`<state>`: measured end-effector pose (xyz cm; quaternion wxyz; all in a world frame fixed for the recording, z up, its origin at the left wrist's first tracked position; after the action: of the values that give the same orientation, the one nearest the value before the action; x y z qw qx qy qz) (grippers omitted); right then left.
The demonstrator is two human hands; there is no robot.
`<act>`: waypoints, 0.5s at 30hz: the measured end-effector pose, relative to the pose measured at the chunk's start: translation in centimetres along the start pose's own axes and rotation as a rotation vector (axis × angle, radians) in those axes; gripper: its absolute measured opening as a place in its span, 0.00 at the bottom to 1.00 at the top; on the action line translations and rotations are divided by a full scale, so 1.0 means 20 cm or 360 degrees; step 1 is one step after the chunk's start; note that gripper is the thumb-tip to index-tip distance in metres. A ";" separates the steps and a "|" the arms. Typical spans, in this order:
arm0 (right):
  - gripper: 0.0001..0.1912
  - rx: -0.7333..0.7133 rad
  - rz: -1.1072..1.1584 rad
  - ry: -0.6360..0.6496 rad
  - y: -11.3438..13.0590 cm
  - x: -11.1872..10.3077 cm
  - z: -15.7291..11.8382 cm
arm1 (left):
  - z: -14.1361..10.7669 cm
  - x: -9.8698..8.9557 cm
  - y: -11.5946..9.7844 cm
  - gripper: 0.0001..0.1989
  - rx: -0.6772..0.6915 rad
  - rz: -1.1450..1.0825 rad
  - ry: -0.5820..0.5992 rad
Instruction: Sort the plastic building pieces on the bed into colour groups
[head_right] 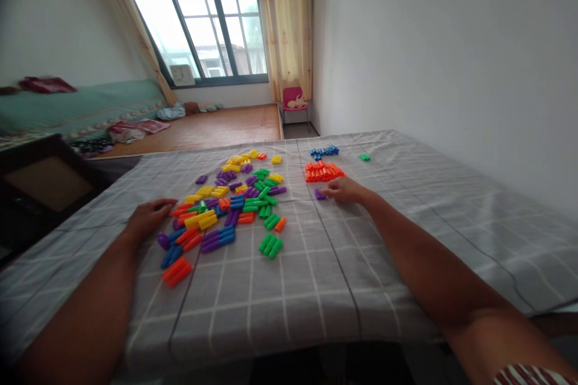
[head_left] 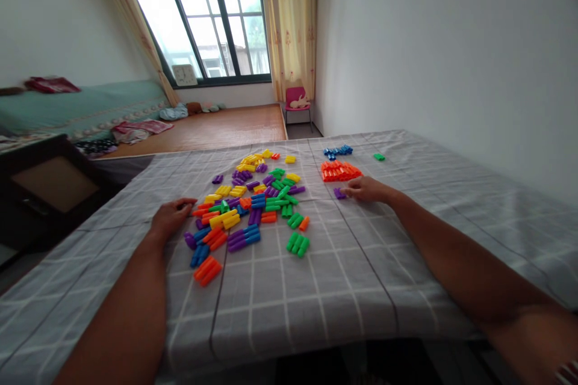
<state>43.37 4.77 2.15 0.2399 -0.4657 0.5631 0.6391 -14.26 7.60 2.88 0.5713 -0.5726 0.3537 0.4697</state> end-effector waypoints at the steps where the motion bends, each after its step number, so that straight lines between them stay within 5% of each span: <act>1: 0.24 -0.0034 0.0035 -0.0101 -0.01 -0.01 0.00 | 0.00 0.00 0.00 0.24 0.0008 -0.0004 0.0001; 4: 0.24 -0.0142 0.0178 -0.0271 -0.01 -0.02 0.00 | 0.01 0.01 0.02 0.24 0.0016 -0.0005 -0.0010; 15: 0.27 -0.0184 0.0261 -0.0197 0.00 0.06 0.02 | 0.01 0.02 0.03 0.25 0.0013 -0.0032 -0.0017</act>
<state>42.64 4.85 1.06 0.1939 -0.3908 0.5457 0.7155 -14.82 7.86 2.32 0.5802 -0.5714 0.3468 0.4655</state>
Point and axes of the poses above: each hand's wrist, its own z-axis towards the middle knuckle, its own x-axis out of the palm, y = z × x, the point moved 5 cm from there along z, towards the middle knuckle, and after that the axes turned 3 degrees about y, right-handed, at the moved point
